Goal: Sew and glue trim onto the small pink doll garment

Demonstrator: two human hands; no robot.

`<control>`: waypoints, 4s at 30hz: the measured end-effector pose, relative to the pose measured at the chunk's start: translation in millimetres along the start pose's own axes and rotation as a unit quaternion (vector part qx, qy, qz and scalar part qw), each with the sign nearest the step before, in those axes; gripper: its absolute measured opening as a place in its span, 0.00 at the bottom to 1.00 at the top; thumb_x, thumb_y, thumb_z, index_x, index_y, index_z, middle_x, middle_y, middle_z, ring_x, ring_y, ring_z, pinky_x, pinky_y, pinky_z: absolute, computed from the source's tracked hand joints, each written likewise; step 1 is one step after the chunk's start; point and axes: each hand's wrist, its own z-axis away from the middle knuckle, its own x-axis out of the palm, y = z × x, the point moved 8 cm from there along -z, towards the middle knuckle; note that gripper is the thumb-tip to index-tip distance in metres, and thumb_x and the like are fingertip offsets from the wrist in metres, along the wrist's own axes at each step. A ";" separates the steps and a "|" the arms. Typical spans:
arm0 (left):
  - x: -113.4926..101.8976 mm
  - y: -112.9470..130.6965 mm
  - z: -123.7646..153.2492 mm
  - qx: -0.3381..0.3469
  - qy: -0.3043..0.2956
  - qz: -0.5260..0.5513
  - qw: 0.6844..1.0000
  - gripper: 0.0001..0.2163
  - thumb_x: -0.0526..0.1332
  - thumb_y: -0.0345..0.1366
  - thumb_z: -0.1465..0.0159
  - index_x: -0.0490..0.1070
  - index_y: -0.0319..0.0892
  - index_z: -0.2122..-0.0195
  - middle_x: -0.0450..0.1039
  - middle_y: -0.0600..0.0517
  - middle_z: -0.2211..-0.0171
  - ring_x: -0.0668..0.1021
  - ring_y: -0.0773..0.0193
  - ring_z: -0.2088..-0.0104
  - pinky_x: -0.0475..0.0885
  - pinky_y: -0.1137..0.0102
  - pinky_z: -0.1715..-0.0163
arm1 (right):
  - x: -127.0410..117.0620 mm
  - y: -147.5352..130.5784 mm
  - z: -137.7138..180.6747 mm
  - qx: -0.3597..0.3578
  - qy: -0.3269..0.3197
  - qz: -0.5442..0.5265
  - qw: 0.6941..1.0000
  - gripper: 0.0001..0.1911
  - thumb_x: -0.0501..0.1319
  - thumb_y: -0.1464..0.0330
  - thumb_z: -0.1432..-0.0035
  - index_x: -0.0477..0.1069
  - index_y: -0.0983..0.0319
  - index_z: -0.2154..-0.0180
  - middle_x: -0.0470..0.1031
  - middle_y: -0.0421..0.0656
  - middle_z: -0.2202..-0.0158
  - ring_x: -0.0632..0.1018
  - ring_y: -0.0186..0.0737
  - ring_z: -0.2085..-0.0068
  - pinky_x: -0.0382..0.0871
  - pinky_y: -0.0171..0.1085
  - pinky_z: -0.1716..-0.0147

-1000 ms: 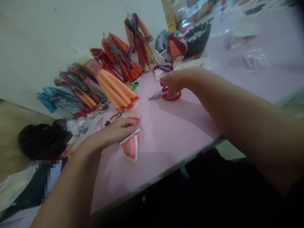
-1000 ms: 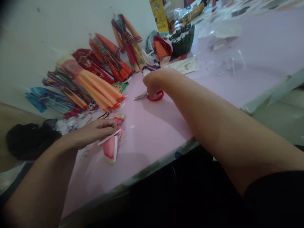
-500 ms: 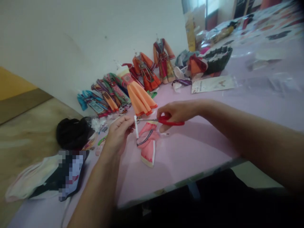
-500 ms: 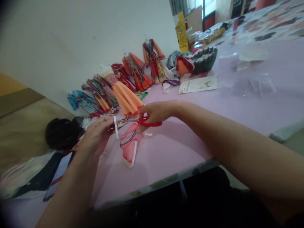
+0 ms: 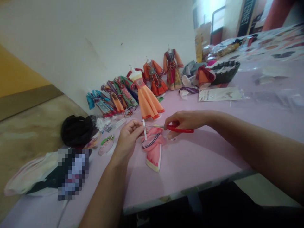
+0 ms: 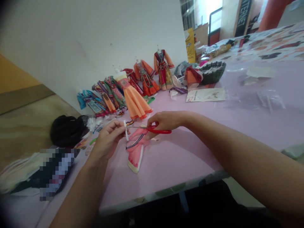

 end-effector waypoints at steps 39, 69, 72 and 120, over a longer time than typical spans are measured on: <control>13.2 -1.4 4.7 0.008 -0.019 -0.024 0.999 0.12 0.73 0.34 0.49 0.73 0.41 0.65 0.71 0.57 0.72 0.73 0.69 0.72 0.66 0.74 0.71 | 1.4 -1.0 -0.7 0.000 0.003 0.005 1.000 0.33 0.68 0.43 0.46 0.82 0.60 0.50 0.76 0.44 0.64 0.71 0.40 0.66 0.63 0.38 0.63; 13.0 -7.5 2.4 0.001 -0.024 -0.017 1.000 0.14 0.73 0.33 0.49 0.73 0.40 0.63 0.73 0.57 0.73 0.73 0.70 0.73 0.66 0.75 0.73 | 3.0 -6.6 2.3 -0.010 -0.005 -0.012 1.000 0.29 0.70 0.48 0.46 0.80 0.59 0.49 0.77 0.42 0.63 0.73 0.42 0.62 0.65 0.36 0.61; 13.9 -6.6 2.7 0.002 -0.026 -0.015 1.000 0.14 0.73 0.34 0.49 0.74 0.40 0.63 0.74 0.57 0.73 0.74 0.71 0.73 0.66 0.76 0.73 | 2.4 -6.9 2.8 -0.007 -0.003 -0.008 1.000 0.29 0.70 0.48 0.46 0.80 0.60 0.49 0.79 0.43 0.61 0.75 0.44 0.61 0.65 0.36 0.60; 14.2 -7.9 3.3 -0.010 -0.029 0.001 1.000 0.15 0.73 0.35 0.48 0.73 0.42 0.62 0.71 0.58 0.74 0.71 0.70 0.75 0.64 0.74 0.74 | -2.3 -5.8 -0.6 -0.017 0.053 0.017 0.998 0.30 0.69 0.45 0.47 0.83 0.59 0.51 0.75 0.41 0.68 0.70 0.39 0.67 0.64 0.37 0.64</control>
